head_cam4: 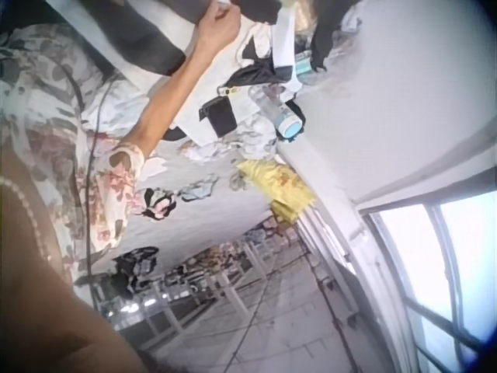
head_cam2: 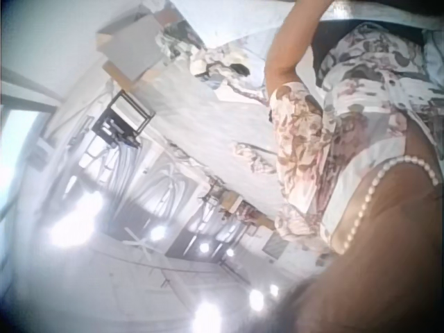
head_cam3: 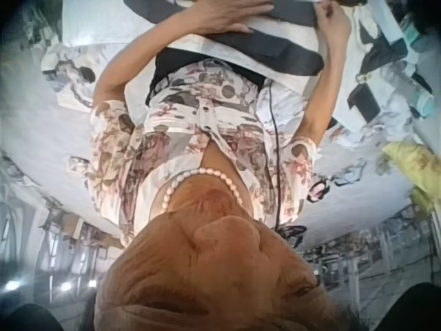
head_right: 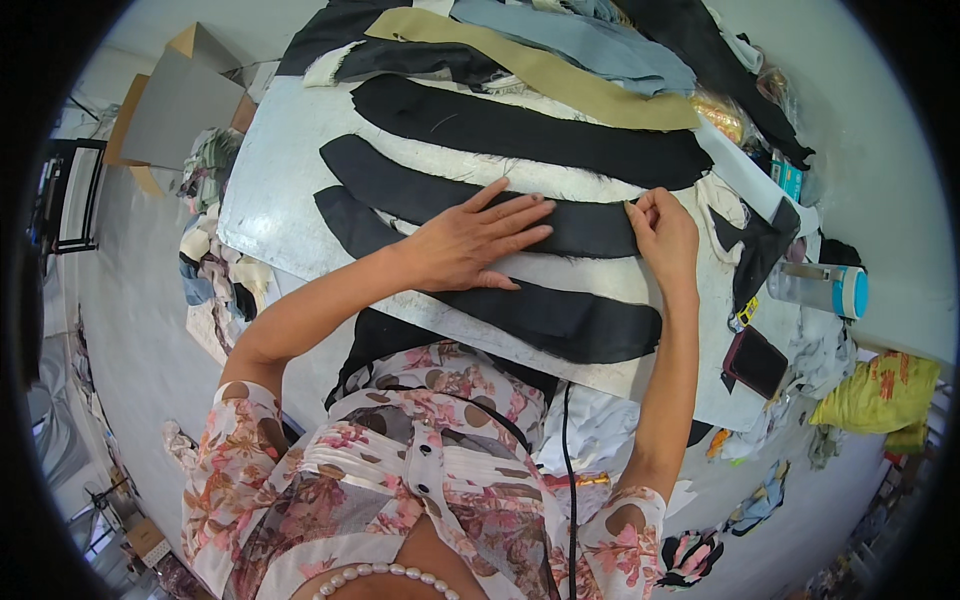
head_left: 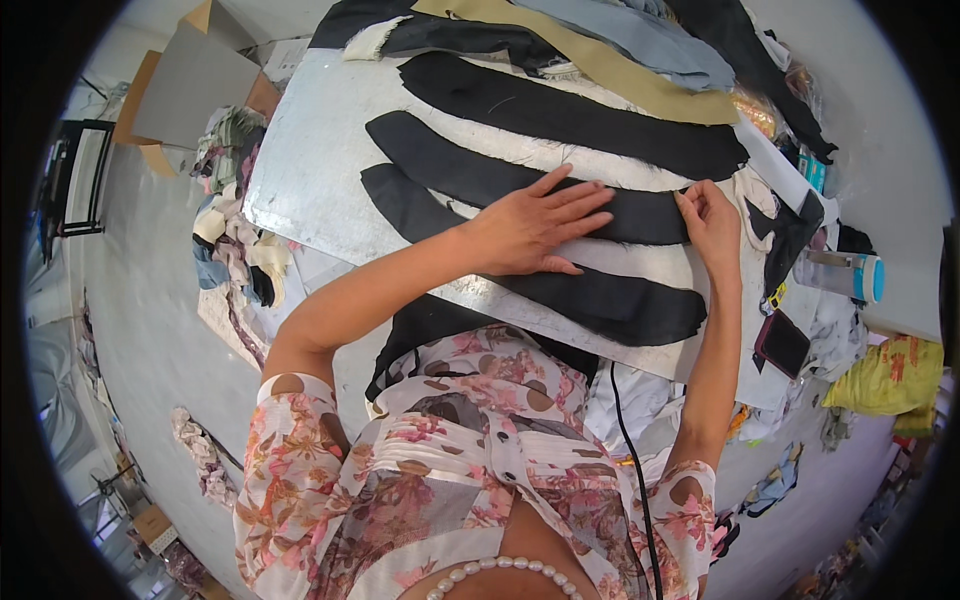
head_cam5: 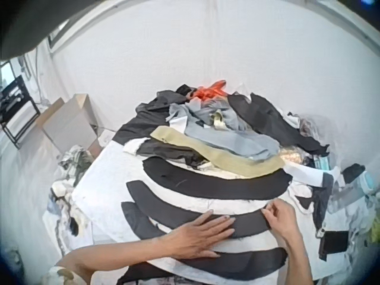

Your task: The person arranges multiple black fabric pieces on a white table surface. They repeatedly pick up, place, and adjust the pieces to align them in parallel rows.

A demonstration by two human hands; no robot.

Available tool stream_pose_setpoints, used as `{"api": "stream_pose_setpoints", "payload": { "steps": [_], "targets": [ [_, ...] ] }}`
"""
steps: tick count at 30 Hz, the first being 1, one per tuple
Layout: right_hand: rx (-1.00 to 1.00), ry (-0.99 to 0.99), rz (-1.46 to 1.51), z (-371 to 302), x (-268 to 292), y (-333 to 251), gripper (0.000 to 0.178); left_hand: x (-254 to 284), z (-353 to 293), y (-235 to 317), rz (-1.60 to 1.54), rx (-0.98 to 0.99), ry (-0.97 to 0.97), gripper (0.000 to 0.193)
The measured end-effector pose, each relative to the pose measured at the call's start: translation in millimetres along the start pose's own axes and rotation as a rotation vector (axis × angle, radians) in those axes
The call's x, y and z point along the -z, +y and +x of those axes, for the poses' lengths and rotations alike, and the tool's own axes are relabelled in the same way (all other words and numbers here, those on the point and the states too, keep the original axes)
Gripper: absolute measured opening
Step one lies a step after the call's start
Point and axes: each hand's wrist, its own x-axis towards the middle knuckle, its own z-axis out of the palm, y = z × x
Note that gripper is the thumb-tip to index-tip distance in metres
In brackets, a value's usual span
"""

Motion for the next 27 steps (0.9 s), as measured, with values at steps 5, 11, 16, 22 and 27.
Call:
{"api": "stream_pose_setpoints", "payload": {
  "steps": [5, 11, 16, 22, 27],
  "targets": [
    [0.039, 0.012, -0.03, -0.2, -1.5, -1.8, 0.019, -1.0, -5.6, -1.3, -0.028, 0.026, -0.024, 0.075],
    [-0.078, -0.053, 0.223, 1.8, 9.1, 12.4, 0.014, 5.8, -3.4, -6.4, -0.314, 0.11, 0.163, 0.062],
    [-0.155, 0.111, 0.604, 17.0, 56.1, -29.2, 0.016, 52.1, -44.1, -42.1, -0.649, 0.488, 0.778, 0.054],
    [0.107, -0.164, 0.503, 71.8, 2.4, -107.9, 0.012, 50.4, -81.7, -52.3, -0.644, 0.76, 1.07, 0.031],
    [0.269, -0.304, 0.343, 119.9, -104.0, -144.8, 0.011, 53.1, -102.2, -55.8, -0.705, 0.904, 1.275, 0.028]
  ]
}}
